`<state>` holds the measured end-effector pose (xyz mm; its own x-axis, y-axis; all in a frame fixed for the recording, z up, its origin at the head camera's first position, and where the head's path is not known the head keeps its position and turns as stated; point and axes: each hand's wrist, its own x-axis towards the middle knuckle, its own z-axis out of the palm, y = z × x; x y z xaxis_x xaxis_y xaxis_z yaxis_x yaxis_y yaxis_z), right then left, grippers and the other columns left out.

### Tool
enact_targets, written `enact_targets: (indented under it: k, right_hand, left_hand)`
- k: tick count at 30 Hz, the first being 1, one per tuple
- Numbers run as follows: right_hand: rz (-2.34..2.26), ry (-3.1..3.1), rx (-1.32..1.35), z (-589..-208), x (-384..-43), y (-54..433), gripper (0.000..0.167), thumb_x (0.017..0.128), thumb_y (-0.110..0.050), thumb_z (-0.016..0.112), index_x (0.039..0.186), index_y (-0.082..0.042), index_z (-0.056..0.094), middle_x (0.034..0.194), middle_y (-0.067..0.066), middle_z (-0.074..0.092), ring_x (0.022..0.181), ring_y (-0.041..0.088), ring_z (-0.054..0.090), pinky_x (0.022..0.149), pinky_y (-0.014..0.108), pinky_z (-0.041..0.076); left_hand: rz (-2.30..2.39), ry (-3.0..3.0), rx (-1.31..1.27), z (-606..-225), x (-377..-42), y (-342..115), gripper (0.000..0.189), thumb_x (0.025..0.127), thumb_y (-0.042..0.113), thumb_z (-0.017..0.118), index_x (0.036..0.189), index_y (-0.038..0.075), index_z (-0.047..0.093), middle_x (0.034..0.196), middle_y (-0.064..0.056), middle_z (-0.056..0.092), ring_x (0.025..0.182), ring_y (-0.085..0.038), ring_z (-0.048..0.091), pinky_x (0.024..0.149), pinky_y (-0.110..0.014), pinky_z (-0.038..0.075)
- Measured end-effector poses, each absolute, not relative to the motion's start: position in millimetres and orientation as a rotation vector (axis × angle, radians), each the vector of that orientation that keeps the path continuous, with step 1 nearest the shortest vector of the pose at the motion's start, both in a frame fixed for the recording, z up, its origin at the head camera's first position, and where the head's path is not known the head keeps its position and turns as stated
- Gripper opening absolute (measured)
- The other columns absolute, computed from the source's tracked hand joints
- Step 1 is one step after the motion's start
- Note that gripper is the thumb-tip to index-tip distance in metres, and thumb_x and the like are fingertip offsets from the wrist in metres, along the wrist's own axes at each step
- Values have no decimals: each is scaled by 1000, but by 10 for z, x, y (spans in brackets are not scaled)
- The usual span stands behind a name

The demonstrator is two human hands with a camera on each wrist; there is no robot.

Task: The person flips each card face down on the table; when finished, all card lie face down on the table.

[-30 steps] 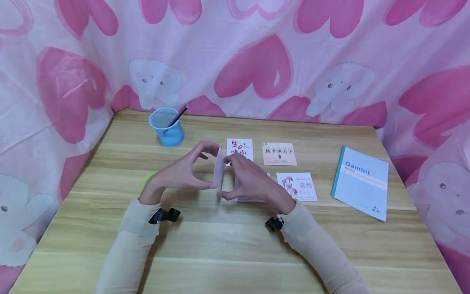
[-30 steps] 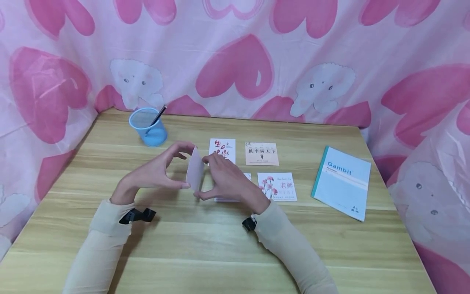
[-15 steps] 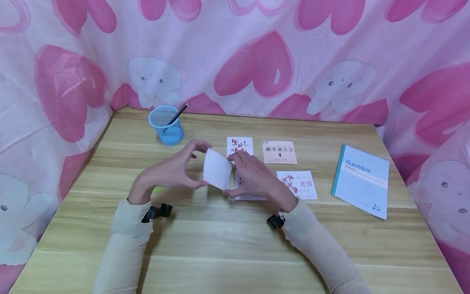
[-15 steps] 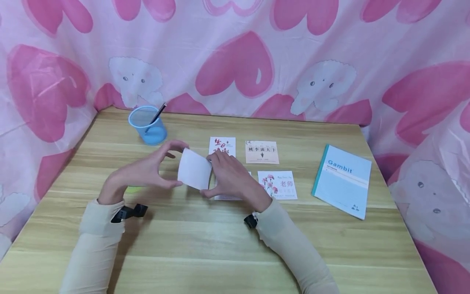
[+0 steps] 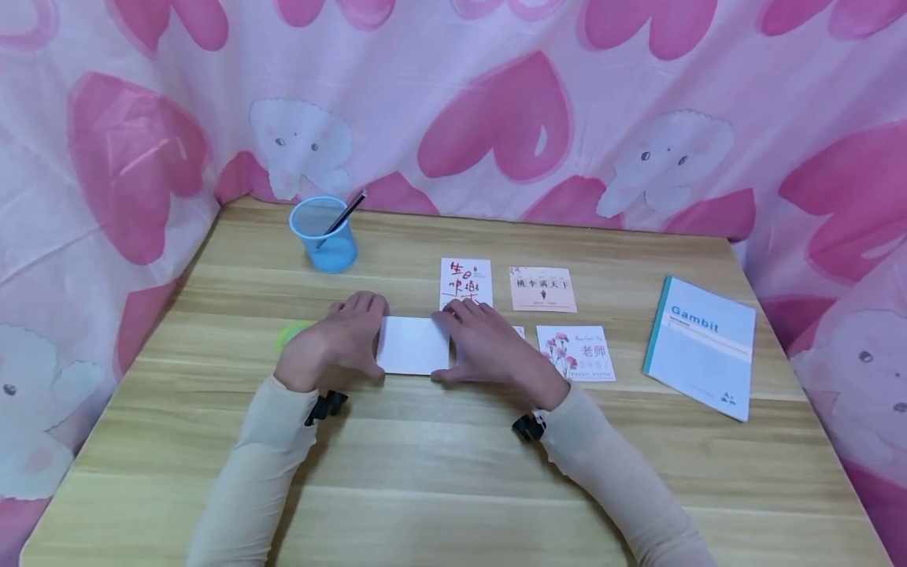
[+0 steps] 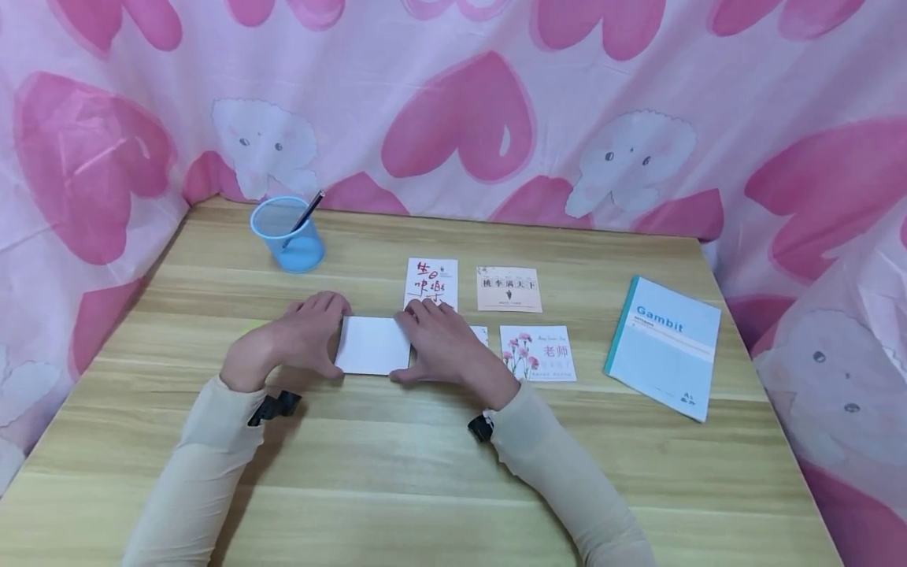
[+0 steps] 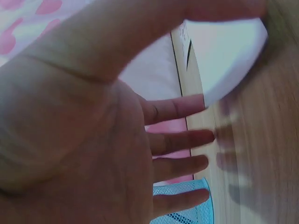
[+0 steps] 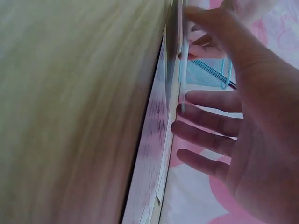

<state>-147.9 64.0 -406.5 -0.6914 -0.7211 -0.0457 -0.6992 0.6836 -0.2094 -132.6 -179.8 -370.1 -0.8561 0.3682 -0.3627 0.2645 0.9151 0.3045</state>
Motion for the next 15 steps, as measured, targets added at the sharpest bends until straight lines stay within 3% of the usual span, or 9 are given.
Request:
enact_targets:
  k: [4, 15]
  right_hand:
    - [-240, 2732, -1172, -4072, -1485, 656, 96, 75, -67, 71, 147, -10, 41, 142, 7, 43, 130, 25, 39, 112, 45, 26]
    - [-217, 2739, -1221, -4111, -1507, 687, 87, 78, -67, 68, 139, -7, 51, 136, 5, 45, 125, 22, 40, 110, 42, 29]
  left_hand:
    - [264, 2696, 430, -3712, -1320, -1801, 92, 61, 34, 94, 129, 1, 42, 132, -18, 38, 122, -36, 32, 104, -58, 29]
    - [269, 2658, 412, -3724, -1341, -1835, 89, 63, 32, 92, 131, 2, 43, 138, -20, 36, 127, -38, 30, 104, -63, 25]
